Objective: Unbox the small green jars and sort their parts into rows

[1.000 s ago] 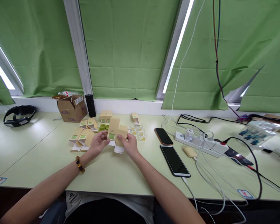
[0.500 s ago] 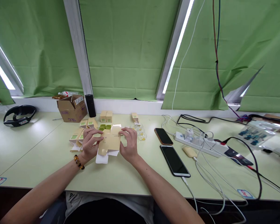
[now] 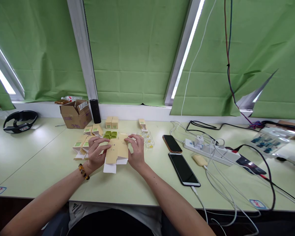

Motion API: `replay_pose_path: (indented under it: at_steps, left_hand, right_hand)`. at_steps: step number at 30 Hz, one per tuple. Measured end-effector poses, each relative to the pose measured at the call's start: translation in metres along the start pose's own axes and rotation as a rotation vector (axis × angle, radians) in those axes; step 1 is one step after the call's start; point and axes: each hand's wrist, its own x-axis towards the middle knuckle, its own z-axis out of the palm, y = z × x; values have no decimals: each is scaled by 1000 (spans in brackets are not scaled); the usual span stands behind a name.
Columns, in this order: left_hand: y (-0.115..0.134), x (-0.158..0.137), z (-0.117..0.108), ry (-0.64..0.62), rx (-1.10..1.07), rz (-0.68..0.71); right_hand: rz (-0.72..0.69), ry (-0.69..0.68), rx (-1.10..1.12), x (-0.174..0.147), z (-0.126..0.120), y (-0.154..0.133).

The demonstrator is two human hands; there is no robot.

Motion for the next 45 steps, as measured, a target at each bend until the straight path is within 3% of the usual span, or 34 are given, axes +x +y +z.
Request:
replay_pose_path:
  at_steps: [7,9,12,17,20,25,28,32,35,39,42,45]
  left_hand:
    - [12,9,-2,-39,-88,-84]
    - [16,11,0,-29,-153,-155]
    - [19,12,6,-23,-322,-363]
    - [19,10,13,-133,-603,-636]
    - [20,10,14,-153,-673,-690]
    - [21,12,15,-85,-584,-662]
    - [17,16,15,-127,-603,-718]
    - [14,27,12,-324,-552,-862]
    - [14,36,13,-452,-438,-864]
    - [5,51,24,-423,-360,-903]
    - [-14,72,41,-417,-202,-908]
    - [-36,97,65,-428,-117,-898]
  right_hand:
    - [59,-33,92,1,0,1]
    - [165,-50,157,1,-1,-1]
    - [434,-94,272,1,0,-4]
    - [764,-124,532,1,5,-1]
    - [885,-113,636,3,6,1]
    - [1003,-124,721,6,4,1]
    - [1022,-117,714,7,3,2]
    - [988,-82,682,7,5,3]
    - [958,-95,674,7,7,3]
    - [881,-50,665,7,5,3]
    - [775,-5,568,6,0,2]
    - [642,-45,446,1,-5,-1]
